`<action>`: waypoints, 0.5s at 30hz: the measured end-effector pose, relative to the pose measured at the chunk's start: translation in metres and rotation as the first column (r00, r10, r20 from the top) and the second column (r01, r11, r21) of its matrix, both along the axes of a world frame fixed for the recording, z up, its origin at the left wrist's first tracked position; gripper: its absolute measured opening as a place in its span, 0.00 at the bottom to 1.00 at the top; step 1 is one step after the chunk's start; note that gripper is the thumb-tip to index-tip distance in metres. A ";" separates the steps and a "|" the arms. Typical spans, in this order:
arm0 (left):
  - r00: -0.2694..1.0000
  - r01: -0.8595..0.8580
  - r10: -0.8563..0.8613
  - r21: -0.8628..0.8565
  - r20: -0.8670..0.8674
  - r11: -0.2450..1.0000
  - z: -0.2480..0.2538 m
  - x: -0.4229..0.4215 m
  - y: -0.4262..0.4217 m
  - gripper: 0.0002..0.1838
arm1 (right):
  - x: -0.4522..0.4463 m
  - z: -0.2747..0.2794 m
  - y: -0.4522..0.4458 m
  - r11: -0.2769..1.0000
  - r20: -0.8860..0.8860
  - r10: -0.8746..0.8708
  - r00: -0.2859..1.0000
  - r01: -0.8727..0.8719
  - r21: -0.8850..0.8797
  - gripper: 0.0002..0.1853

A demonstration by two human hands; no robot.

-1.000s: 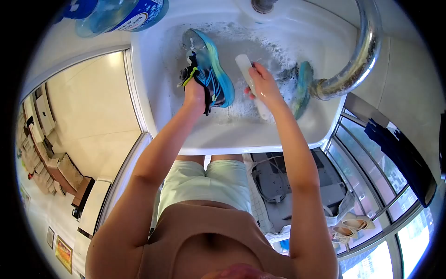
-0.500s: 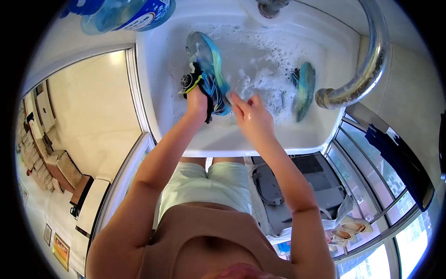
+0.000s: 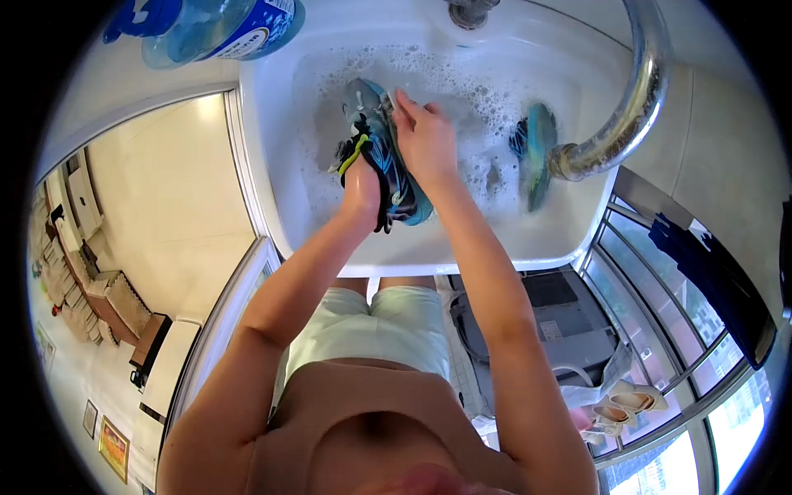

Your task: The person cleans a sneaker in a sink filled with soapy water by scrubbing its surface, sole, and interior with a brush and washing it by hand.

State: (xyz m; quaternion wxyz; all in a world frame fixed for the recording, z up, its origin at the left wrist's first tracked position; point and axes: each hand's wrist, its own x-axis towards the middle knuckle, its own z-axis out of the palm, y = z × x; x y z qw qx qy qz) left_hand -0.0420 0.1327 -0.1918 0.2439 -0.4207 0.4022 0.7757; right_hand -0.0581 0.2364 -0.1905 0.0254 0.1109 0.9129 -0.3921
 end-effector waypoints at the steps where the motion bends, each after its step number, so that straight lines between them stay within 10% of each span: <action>1: 0.999 0.025 -0.028 -0.068 -0.042 0.997 -0.011 -0.002 -0.004 0.21 | 0.002 -0.002 -0.001 1.000 0.002 0.010 1.000 -0.010 -0.018 0.16; 4: 0.996 0.093 -0.094 0.134 0.001 0.987 -0.031 -0.009 -0.034 0.18 | 0.030 0.002 0.003 0.994 0.117 0.052 0.992 -0.039 -0.104 0.18; 8: 0.988 0.130 -0.145 -0.196 -0.062 0.972 -0.025 0.028 -0.002 0.19 | 0.004 -0.003 0.002 0.991 0.122 -0.071 0.990 0.084 -0.106 0.18; 15: 0.980 0.160 -0.158 0.010 -0.122 0.987 -0.005 0.000 -0.019 0.17 | 0.047 0.003 -0.002 0.971 0.126 -0.073 0.989 0.099 -0.217 0.18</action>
